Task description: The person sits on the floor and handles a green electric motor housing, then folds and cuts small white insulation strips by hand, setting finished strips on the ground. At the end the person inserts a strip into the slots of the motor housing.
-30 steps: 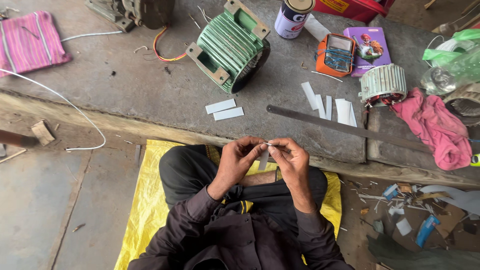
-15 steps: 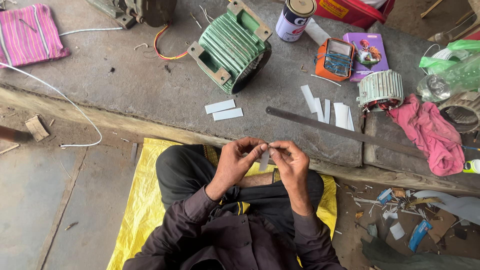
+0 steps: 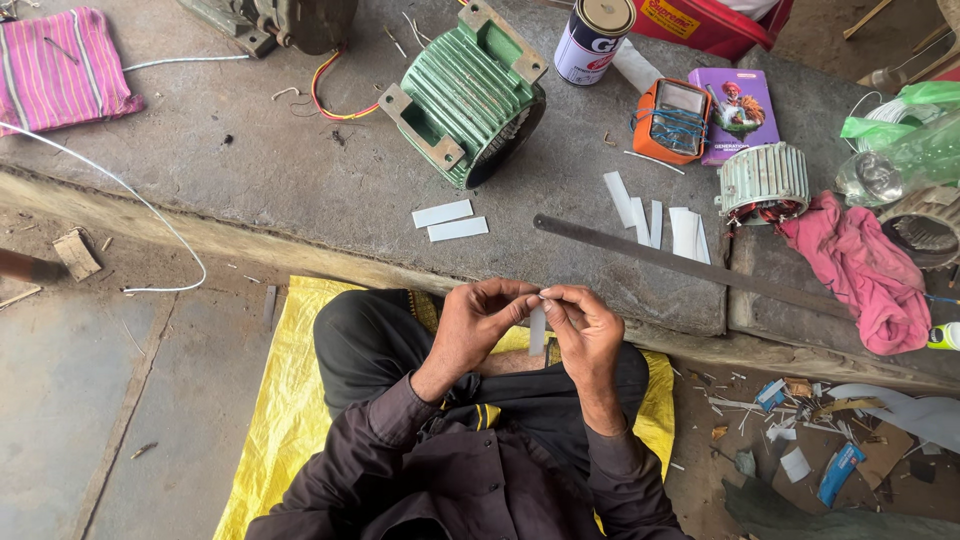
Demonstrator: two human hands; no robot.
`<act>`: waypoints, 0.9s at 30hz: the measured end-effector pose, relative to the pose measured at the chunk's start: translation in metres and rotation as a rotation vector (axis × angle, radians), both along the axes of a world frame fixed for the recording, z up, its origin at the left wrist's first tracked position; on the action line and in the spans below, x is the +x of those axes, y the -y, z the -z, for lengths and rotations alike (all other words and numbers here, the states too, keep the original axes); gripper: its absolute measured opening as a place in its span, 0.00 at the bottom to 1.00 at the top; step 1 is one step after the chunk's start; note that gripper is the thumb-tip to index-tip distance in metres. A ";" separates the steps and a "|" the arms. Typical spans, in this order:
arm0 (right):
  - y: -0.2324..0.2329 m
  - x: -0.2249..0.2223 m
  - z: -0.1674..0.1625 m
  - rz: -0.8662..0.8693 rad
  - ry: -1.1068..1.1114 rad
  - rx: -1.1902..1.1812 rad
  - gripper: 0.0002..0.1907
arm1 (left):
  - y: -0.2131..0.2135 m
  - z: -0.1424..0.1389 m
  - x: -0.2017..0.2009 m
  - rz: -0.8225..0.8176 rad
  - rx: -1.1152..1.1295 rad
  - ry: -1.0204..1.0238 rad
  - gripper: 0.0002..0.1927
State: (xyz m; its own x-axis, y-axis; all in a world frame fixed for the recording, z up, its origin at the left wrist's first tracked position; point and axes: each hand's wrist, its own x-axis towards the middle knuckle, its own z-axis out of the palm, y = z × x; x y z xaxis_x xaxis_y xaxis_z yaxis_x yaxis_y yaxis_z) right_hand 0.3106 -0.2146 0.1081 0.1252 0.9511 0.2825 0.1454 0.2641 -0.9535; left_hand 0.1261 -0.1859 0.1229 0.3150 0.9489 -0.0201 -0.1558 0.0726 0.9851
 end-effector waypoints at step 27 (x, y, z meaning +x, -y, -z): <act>0.012 -0.007 -0.014 0.114 0.030 0.024 0.08 | 0.018 -0.021 0.018 -0.257 0.331 -0.163 0.09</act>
State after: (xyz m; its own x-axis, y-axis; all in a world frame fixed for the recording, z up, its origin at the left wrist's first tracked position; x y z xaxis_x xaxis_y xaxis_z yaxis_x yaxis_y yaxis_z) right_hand 0.3039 -0.2268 0.1219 0.2235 0.9241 0.3099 0.2037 0.2666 -0.9420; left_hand 0.1439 -0.2039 0.1436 0.0859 0.9594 0.2685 0.0313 -0.2720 0.9618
